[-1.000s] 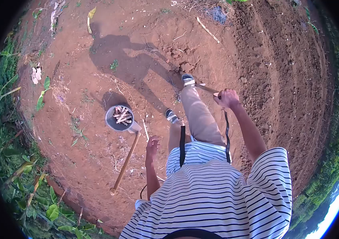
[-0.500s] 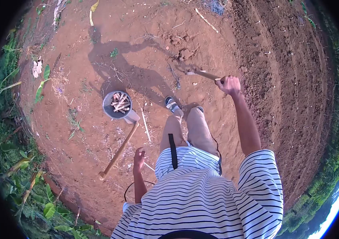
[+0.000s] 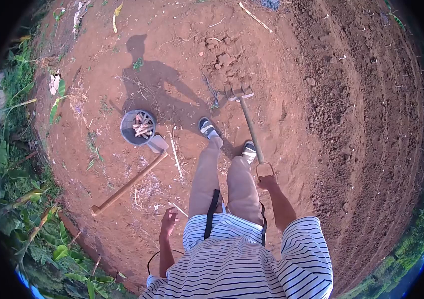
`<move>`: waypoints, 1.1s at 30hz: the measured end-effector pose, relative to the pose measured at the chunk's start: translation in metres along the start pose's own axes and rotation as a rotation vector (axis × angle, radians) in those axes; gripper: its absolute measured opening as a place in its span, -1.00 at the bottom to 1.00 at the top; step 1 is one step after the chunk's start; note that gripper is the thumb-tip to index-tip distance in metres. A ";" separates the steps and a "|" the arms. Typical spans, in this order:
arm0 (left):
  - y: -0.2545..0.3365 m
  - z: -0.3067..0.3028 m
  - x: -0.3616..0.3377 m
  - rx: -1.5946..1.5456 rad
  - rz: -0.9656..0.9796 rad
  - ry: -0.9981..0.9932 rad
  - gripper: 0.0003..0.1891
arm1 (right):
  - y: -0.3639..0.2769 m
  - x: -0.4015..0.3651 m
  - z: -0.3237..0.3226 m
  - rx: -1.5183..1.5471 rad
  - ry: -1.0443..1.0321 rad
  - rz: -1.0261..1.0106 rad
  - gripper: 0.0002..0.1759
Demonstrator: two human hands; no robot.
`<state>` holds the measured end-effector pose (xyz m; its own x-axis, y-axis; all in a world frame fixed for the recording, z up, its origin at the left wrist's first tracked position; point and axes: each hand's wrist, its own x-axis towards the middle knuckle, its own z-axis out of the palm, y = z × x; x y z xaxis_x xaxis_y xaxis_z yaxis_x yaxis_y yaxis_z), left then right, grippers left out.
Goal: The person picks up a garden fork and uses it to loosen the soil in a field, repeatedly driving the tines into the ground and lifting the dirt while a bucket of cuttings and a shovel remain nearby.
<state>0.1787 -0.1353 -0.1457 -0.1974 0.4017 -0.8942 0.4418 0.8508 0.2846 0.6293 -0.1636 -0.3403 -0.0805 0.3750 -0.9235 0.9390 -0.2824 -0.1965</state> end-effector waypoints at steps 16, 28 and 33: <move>-0.079 0.079 -0.013 -0.313 0.131 0.053 -0.65 | -0.096 -0.161 -0.458 -0.252 0.875 -0.369 -0.43; -0.096 0.089 -0.029 -0.295 -0.093 -0.036 -0.63 | -0.105 -0.313 -0.529 -0.232 0.897 -0.565 -0.57; -0.059 0.069 -0.069 -0.265 -0.046 0.124 -0.61 | -0.059 -0.107 -0.455 -0.411 0.620 -0.160 -0.48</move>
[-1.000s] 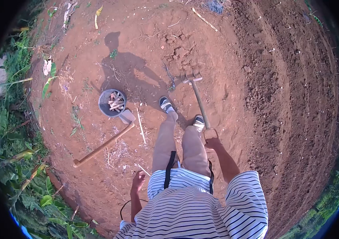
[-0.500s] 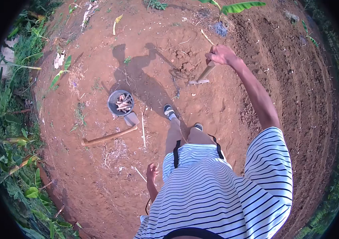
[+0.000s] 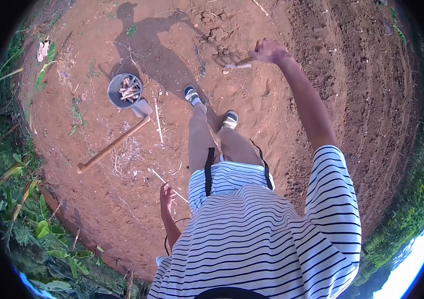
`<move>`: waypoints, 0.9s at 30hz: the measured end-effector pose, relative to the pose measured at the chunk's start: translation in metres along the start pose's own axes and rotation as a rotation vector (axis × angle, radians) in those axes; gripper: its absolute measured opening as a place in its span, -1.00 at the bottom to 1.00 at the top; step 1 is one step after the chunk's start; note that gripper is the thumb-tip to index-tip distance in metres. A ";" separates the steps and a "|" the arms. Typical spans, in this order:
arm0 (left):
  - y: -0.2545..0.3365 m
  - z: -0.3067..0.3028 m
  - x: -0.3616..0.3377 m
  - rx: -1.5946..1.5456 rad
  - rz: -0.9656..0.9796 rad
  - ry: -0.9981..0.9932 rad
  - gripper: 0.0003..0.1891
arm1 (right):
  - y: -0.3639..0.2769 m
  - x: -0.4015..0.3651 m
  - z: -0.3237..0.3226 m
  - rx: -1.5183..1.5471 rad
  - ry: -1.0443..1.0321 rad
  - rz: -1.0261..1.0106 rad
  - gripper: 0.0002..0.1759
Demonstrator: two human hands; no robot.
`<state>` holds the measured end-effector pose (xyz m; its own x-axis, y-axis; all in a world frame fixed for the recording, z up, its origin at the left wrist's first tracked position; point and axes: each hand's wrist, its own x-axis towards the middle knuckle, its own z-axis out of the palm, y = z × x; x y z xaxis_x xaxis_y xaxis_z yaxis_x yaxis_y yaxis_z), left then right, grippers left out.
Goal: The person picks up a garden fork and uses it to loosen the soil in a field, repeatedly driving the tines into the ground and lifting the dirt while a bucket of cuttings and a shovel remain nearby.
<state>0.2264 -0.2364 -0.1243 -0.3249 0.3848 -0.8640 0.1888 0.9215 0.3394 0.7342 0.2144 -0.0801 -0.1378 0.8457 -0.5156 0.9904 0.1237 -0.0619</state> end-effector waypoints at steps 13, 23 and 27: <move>0.062 0.016 0.049 0.133 -0.120 -0.254 -0.61 | -0.003 0.000 0.021 0.071 0.006 0.073 -0.39; 0.211 -0.004 0.063 0.016 0.161 -0.050 -0.64 | -0.003 -0.001 0.018 0.103 -0.023 0.062 -0.44; 0.204 0.005 0.076 0.096 0.168 -0.035 -0.63 | -0.007 -0.004 0.018 0.169 -0.128 0.031 -0.49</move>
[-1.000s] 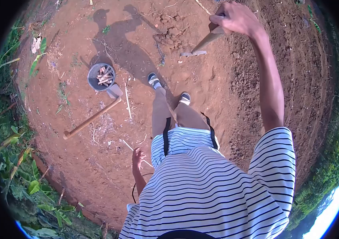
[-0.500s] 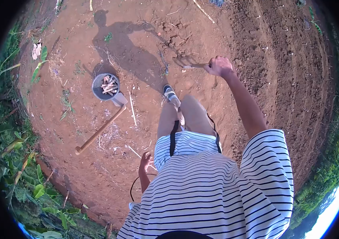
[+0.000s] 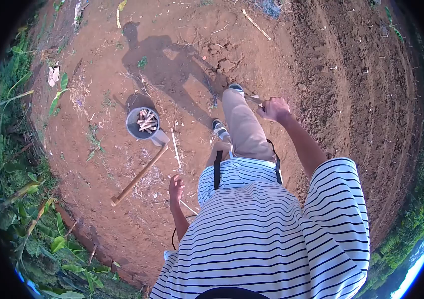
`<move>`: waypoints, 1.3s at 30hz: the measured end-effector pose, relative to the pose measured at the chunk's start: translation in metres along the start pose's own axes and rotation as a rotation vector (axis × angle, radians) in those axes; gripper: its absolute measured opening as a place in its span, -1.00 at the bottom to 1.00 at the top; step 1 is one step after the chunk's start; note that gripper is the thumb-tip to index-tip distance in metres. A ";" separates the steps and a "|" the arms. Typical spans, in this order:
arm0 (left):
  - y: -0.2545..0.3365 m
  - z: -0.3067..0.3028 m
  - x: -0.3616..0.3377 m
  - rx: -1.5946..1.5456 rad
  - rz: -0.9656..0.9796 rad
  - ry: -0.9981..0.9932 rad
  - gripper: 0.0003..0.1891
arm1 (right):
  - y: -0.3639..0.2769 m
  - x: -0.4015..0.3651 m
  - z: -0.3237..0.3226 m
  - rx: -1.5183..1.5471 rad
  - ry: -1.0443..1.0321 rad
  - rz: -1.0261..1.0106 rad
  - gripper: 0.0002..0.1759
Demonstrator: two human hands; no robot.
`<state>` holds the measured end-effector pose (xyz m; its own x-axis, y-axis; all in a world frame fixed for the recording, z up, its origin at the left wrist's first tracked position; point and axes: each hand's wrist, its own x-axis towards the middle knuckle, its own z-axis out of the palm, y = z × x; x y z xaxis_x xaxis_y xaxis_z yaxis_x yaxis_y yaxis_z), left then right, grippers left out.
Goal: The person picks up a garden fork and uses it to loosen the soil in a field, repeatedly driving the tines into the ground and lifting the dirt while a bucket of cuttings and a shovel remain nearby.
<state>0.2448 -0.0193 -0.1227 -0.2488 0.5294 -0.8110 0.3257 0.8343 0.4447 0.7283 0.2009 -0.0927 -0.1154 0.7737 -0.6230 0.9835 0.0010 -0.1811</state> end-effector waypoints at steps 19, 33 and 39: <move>0.099 0.078 0.078 -0.028 0.096 -0.235 -0.62 | 0.020 0.024 -0.011 0.037 -0.107 -0.019 -0.58; -0.088 -0.056 0.041 0.331 0.122 -0.161 -0.64 | -0.046 -0.123 0.200 0.118 0.062 0.191 -0.63; -0.134 -0.063 0.006 0.096 -0.071 -0.130 -0.66 | -0.061 -0.174 0.399 -0.011 -0.309 0.241 -0.70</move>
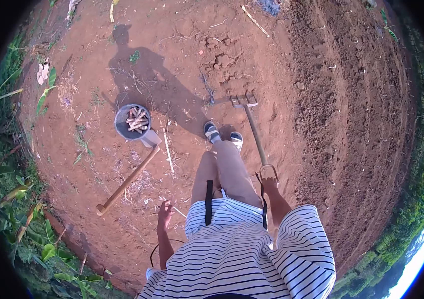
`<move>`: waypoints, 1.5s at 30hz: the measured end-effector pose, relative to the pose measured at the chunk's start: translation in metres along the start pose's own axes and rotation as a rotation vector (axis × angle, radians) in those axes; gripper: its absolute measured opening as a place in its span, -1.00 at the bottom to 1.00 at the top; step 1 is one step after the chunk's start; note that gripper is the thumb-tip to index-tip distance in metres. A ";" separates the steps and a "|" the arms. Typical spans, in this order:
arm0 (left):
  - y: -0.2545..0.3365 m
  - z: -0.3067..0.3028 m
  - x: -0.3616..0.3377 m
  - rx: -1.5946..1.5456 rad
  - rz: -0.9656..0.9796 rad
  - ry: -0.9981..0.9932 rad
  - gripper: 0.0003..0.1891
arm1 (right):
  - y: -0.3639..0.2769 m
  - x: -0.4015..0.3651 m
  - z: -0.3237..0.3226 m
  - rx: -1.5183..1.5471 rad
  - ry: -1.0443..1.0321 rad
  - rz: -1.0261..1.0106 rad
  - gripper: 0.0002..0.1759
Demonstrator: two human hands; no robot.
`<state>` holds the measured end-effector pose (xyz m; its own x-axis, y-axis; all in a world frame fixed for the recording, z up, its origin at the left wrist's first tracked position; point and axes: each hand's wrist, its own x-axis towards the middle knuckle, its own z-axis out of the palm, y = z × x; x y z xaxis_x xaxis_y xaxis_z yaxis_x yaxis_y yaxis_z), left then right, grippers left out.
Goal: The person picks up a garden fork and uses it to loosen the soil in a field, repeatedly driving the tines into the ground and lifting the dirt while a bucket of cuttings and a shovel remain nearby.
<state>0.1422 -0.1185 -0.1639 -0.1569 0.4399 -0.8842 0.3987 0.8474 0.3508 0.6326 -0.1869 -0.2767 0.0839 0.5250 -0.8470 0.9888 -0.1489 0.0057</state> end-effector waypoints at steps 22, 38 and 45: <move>-0.075 0.073 -0.043 -0.018 0.140 0.053 -0.65 | 0.056 -0.182 -0.488 -0.075 0.872 -0.402 -0.50; -0.144 0.095 -0.152 -0.202 -0.103 0.260 -0.61 | 0.026 0.005 -0.331 -0.069 0.371 -0.205 -0.29; -0.101 0.123 -0.105 -0.079 -0.152 0.032 -0.58 | 0.024 0.003 -0.337 -0.106 0.471 -0.185 -0.45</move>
<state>0.2293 -0.2865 -0.1448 -0.2385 0.3134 -0.9192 0.2961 0.9249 0.2385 0.6986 0.0937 -0.0998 -0.0714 0.8586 -0.5077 0.9974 0.0550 -0.0472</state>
